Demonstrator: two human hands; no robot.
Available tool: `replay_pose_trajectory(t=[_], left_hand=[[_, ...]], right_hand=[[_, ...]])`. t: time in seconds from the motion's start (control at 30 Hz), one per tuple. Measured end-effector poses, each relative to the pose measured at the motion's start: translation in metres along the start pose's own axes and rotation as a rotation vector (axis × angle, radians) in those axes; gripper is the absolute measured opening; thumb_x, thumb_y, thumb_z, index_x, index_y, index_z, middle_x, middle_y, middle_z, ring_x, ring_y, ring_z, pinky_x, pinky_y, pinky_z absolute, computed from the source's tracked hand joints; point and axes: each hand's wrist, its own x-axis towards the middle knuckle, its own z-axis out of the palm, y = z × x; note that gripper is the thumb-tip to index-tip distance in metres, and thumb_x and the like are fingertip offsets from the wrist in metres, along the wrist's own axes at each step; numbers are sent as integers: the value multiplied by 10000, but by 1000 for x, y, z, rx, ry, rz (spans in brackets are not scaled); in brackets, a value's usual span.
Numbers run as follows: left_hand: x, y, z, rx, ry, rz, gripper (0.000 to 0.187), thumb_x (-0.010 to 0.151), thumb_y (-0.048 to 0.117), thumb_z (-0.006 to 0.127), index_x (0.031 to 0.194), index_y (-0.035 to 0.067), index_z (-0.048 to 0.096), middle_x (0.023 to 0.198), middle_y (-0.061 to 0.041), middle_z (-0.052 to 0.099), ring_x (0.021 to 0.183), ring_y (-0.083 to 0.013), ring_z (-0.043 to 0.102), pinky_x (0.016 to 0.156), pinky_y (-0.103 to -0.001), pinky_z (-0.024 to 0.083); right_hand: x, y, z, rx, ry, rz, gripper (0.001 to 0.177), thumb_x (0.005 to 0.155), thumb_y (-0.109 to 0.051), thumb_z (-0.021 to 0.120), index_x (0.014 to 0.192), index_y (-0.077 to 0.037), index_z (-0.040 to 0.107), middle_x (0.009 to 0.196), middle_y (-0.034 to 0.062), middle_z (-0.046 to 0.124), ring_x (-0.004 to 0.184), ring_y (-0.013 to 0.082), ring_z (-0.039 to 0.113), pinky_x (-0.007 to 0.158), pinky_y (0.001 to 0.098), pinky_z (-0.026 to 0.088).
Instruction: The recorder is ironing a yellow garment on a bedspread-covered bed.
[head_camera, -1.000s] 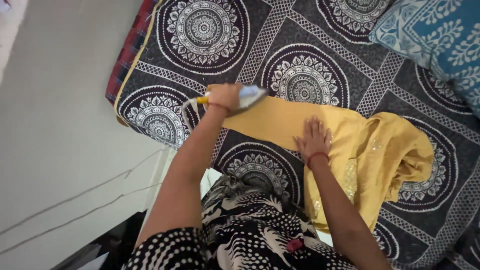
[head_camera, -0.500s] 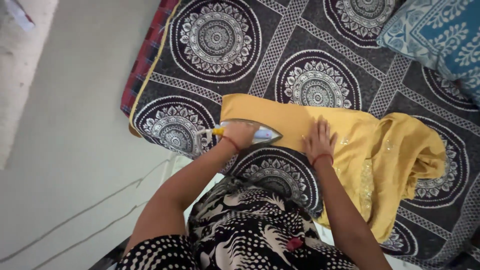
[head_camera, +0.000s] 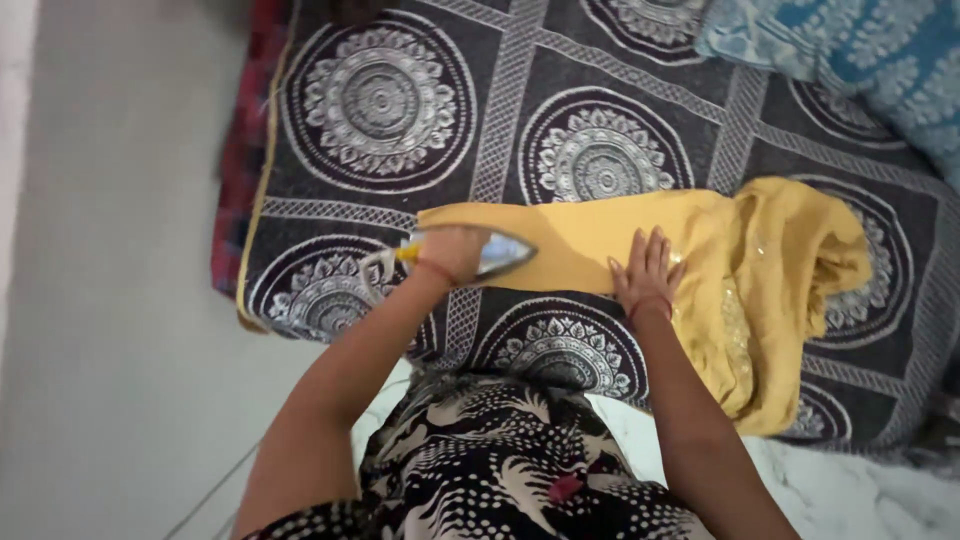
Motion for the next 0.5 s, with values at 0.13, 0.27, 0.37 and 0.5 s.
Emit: replay_pose_trajectory(t=[0.13,0.27,0.37,0.5], left_hand=[[-17,29,-11,16,-70,86,275,934,233,553,1177,197,676,1000,-150,767,908,-340,757,793,-496,595],[35,34,-19,16,-96,15,287,948,248,543,1204,202,664,1005,-155,762,895,-348,753,782,-513,588],[69,38,-42,17,-86,-4,295,926,265,559,1188,179,663,1027,-166,755,915,-361,747,794,-511,592],[75,51,-60,-38,-147,-10,325,906,239,560,1208,162,653,1053,-206,738,937,-402,733,805,-534,586]], right_hand=[[-3,8,6,38,10,41,847,972,-655,352,1652,-232,79,1734,74,-27,1589,287,0,1220,623,-23],[-5,14,-1,76,40,70,853,975,-656,350,1663,-236,71,1738,66,-1,1590,294,22,1234,606,7],[-15,25,-7,93,6,147,829,990,-644,341,1659,-234,73,1740,63,24,1590,287,42,1255,555,30],[-24,51,-14,121,85,97,791,1026,-609,333,1647,-172,112,1730,101,83,1594,309,63,1270,455,56]])
